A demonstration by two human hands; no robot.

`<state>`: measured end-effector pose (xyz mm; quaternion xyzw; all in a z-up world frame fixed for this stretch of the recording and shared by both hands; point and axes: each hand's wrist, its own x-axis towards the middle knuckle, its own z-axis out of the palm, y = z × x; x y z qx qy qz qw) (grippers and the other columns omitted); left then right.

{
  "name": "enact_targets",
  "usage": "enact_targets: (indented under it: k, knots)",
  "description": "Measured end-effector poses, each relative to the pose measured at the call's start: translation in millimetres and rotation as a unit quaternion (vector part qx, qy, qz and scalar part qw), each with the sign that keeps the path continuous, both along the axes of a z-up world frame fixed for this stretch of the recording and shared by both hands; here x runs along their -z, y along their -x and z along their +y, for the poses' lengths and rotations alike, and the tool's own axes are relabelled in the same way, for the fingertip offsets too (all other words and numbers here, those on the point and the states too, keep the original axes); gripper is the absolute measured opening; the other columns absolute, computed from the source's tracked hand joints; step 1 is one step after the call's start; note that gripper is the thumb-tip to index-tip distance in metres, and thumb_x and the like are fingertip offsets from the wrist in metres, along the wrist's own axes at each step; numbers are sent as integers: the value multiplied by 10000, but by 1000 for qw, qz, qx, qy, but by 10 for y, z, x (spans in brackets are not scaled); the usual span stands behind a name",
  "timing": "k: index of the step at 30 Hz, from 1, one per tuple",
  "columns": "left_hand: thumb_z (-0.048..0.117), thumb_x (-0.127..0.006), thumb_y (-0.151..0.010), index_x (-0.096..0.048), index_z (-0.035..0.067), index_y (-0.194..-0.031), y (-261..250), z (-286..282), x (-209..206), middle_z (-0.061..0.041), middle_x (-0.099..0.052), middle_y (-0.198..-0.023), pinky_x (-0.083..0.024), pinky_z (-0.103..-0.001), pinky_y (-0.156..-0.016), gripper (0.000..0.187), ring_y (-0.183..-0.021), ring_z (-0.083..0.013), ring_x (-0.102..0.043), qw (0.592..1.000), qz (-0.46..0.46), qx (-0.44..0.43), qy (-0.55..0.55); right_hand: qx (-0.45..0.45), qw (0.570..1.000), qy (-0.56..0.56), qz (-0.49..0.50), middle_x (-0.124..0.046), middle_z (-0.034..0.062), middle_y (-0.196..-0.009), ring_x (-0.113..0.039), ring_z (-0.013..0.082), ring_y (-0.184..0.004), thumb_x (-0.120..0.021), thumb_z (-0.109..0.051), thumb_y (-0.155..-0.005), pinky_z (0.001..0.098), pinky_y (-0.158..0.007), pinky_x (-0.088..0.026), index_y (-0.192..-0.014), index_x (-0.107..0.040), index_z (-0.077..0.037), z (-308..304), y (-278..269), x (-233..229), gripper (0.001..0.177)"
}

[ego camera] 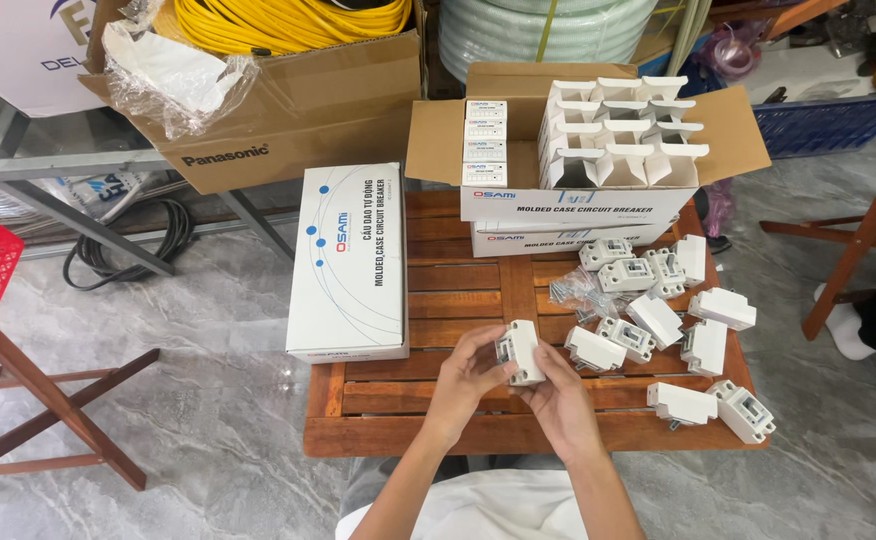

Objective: The person picks up white molded case circuit breakers from a wooden table, rotates them to view different sides, and places them back down. The person repeats this process with several breakers.

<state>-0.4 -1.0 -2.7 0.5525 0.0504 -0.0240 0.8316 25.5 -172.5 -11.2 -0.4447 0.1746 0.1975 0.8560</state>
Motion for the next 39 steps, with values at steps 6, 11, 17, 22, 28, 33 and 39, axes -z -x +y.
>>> enact_targets:
  k: [6,11,17,22,28,33,39]
  knots:
    - [120,-875,-938,-472,199,-1707,9,-50,64,-89,-510,-1653,-565,-389,-1232,871,-1541,-233,-563,998,-6,13,-55,22,1000,-15,-7,-767,135,-1259,-703,256,-1008,-669,-193,-1106,434,-818,-597,-1438,-707,-88,-58,-23,159,350]
    - [214,-907,-886,-419,218,-1747,47,-68,-58,-54,-497,-1775,-400,-368,-1315,989,-1625,-200,-470,994,41,60,-85,6,1000,-26,-16,-759,78,-1228,-695,210,-1001,-684,-215,-1111,368,-732,-588,-1366,-744,-118,-87,-32,209,279]
    - [146,-915,-896,-456,132,-1689,45,-80,5,-78,-621,-1640,-490,-359,-1254,917,-1504,-210,-587,993,-24,60,-100,21,998,-60,-27,-767,86,-1191,-707,196,-946,-666,-189,-1125,307,-637,-561,-1390,-722,-90,-65,-37,222,288]
    - [33,-801,-968,-524,152,-1631,83,-75,-184,-59,-685,-1555,-532,-384,-1236,728,-1371,-231,-682,988,-59,42,-136,19,998,-37,-42,-760,139,-1138,-744,273,-974,-597,-208,-1171,316,-680,-559,-1399,-693,-13,-42,-30,163,315]
    - [-7,-830,-926,-633,167,-1558,101,-101,-162,-55,-720,-1537,-557,-379,-1219,684,-1378,-235,-704,984,-68,15,-163,48,998,-30,-24,-758,81,-1179,-733,244,-971,-619,-221,-1173,340,-720,-585,-1363,-725,-63,-71,-26,286,269]
    - [-23,-857,-908,-671,177,-1532,89,-104,-52,-42,-739,-1501,-527,-369,-1227,681,-1351,-211,-702,980,-67,4,-189,47,998,-9,-31,-750,51,-1124,-666,163,-917,-613,-214,-1177,314,-699,-531,-1341,-736,-85,-73,-33,323,242]
    - [-7,-868,-919,-682,180,-1539,85,-85,-18,-46,-734,-1469,-509,-374,-1234,674,-1355,-208,-681,975,-89,1,-204,52,997,16,-49,-744,82,-1129,-644,177,-964,-603,-166,-1179,322,-799,-512,-1330,-749,-34,-88,-26,330,248]
